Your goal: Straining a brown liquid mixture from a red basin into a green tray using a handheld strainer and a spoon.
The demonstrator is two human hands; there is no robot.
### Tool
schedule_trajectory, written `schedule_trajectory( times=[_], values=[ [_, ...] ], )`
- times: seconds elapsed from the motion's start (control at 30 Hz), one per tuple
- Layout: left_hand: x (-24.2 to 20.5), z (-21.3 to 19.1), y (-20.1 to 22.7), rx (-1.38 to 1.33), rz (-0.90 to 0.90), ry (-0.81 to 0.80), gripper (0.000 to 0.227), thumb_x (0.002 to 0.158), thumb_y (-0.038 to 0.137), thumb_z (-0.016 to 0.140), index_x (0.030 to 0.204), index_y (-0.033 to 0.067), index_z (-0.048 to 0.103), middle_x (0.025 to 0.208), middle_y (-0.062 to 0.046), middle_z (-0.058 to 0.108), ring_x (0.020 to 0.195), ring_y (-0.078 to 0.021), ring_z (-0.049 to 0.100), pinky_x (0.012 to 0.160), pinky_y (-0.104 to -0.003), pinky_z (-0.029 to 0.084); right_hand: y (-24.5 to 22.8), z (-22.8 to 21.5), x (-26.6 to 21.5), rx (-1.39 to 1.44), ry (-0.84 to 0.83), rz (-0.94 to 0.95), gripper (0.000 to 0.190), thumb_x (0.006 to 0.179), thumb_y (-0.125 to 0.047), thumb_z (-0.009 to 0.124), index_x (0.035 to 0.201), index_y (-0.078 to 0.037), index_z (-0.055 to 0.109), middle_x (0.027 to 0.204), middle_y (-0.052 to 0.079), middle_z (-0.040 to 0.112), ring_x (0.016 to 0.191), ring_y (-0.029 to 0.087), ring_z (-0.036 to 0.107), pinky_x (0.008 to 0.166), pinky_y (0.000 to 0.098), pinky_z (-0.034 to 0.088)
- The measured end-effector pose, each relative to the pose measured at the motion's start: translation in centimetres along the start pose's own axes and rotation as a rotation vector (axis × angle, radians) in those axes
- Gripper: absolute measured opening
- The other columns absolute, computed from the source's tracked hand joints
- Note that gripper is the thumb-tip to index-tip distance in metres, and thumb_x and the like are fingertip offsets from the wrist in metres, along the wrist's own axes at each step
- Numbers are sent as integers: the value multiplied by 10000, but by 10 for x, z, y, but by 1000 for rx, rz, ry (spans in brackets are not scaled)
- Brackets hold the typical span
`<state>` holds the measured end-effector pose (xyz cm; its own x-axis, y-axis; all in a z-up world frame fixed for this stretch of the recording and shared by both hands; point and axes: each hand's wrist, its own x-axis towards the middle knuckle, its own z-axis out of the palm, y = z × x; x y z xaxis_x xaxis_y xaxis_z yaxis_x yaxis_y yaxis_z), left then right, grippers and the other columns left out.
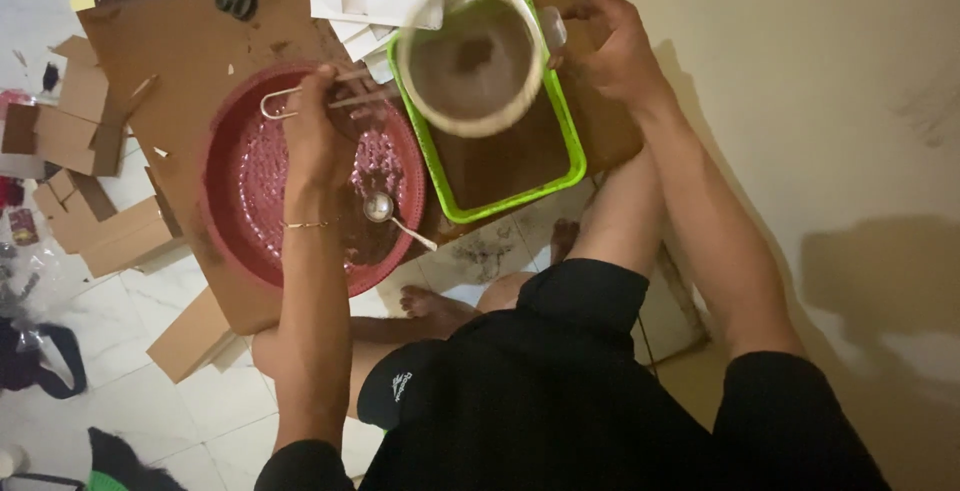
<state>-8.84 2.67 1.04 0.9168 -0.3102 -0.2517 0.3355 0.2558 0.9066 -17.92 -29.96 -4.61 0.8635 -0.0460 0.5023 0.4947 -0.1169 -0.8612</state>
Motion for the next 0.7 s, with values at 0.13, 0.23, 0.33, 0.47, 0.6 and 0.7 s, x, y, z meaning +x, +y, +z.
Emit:
schedule_trajectory(
  times=[0.13, 0.23, 0.33, 0.47, 0.6, 0.7],
  values=[
    [3, -7, -2, 4, 28, -92, 255, 1079, 137, 427, 927, 47, 611, 787, -77, 674, 618, -190, 669, 548, -283, 594, 19, -6, -4, -52, -16, -25, 759, 883, -218, 869, 1535, -132, 489, 1548, 56, 435, 1355, 283, 496, 1103, 423, 486],
    [2, -9, -1, -2, 21, -75, 247, 1075, 118, 451, 888, 58, 602, 757, -64, 668, 610, -198, 668, 543, -291, 596, 20, -5, -5, -30, -10, -11, 754, 880, -174, 874, 1523, -113, 485, 1530, 111, 469, 1379, 308, 504, 1120, 440, 469],
    [0, -4, 3, 28, 15, -44, 248, 1077, 113, 441, 910, 45, 612, 771, -81, 675, 628, -193, 661, 566, -304, 613, 12, -1, -2, -67, 6, -9, 726, 906, -289, 866, 1512, -134, 496, 1510, 101, 483, 1393, 313, 493, 1117, 469, 475],
    [1, 0, 7, 102, -42, -76, 341, 1109, 98, 381, 883, 36, 628, 744, -86, 683, 594, -173, 661, 551, -267, 622, 22, -5, -4, -64, -18, -11, 823, 840, -285, 902, 1539, -173, 482, 1544, 68, 506, 1382, 296, 503, 1109, 466, 466],
    [7, -11, -5, 24, 1, -45, 269, 1051, 157, 469, 801, 90, 545, 712, -54, 629, 568, -192, 652, 510, -297, 580, 25, -5, -9, 123, -21, -27, 729, 923, -180, 836, 1537, -83, 456, 1496, 114, 478, 1287, 279, 550, 1156, 391, 441],
    [6, -4, 2, 104, -45, -23, 301, 1094, 91, 392, 914, 18, 622, 748, -76, 658, 563, -184, 655, 523, -273, 624, 21, -7, -4, -34, -4, -28, 686, 929, -240, 851, 1510, -141, 501, 1488, 92, 479, 1372, 265, 471, 1094, 426, 436]
  ],
)
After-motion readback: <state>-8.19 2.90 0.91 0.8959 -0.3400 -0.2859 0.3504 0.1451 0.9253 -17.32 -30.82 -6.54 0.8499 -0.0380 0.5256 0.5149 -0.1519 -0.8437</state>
